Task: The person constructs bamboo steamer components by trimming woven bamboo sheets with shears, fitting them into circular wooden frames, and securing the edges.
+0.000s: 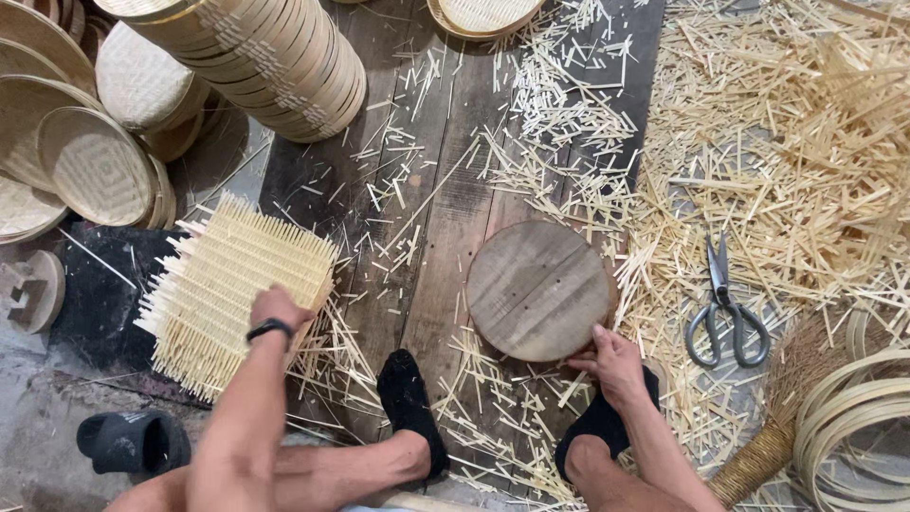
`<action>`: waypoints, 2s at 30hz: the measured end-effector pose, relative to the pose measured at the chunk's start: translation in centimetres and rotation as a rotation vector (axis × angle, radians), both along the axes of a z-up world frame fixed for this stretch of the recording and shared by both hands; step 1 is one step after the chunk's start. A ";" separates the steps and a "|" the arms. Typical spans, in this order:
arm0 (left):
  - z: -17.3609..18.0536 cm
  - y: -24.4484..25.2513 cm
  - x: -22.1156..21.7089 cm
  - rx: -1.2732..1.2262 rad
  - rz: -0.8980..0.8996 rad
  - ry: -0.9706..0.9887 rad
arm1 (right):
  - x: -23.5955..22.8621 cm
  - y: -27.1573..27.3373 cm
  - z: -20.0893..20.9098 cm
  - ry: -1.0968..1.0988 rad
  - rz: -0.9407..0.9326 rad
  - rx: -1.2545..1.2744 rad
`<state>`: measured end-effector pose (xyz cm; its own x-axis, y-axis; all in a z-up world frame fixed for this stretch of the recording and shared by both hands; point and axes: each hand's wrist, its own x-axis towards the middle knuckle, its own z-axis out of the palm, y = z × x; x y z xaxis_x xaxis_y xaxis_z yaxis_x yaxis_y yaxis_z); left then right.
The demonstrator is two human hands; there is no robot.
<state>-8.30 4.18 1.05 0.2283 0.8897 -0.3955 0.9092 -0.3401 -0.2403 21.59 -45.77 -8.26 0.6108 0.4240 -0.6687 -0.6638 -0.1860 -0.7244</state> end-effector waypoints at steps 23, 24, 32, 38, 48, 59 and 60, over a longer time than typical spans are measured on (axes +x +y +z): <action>-0.9 -2.0 -0.4 -0.137 0.050 -0.259 | -0.9 -1.4 -1.2 -0.032 -0.018 -0.031; -1.9 -1.9 -0.7 -0.120 0.040 -0.264 | -0.8 -1.6 -1.4 -0.038 -0.014 -0.015; -1.5 0.0 -2.6 -0.198 0.311 -0.436 | -1.4 -2.2 -2.7 -0.082 0.028 0.019; 1.2 -0.7 -3.6 -0.065 0.131 -0.061 | -1.4 -2.2 -2.9 -0.089 0.038 0.004; -4.6 1.6 -12.4 0.154 0.922 -0.415 | -1.3 -2.3 -2.4 -0.099 0.072 0.033; 11.0 4.7 -4.6 0.401 0.425 -1.625 | -0.9 -2.7 -3.1 -0.097 0.000 0.056; 13.6 3.1 -3.1 0.383 0.297 -1.632 | -0.8 -2.7 -2.9 -0.136 -0.031 0.056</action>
<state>-11.42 7.33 14.62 -0.0296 0.9548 0.2956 0.2923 -0.2745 0.9161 20.83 -48.48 -11.13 0.7076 0.4382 -0.5543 -0.5633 -0.1237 -0.8169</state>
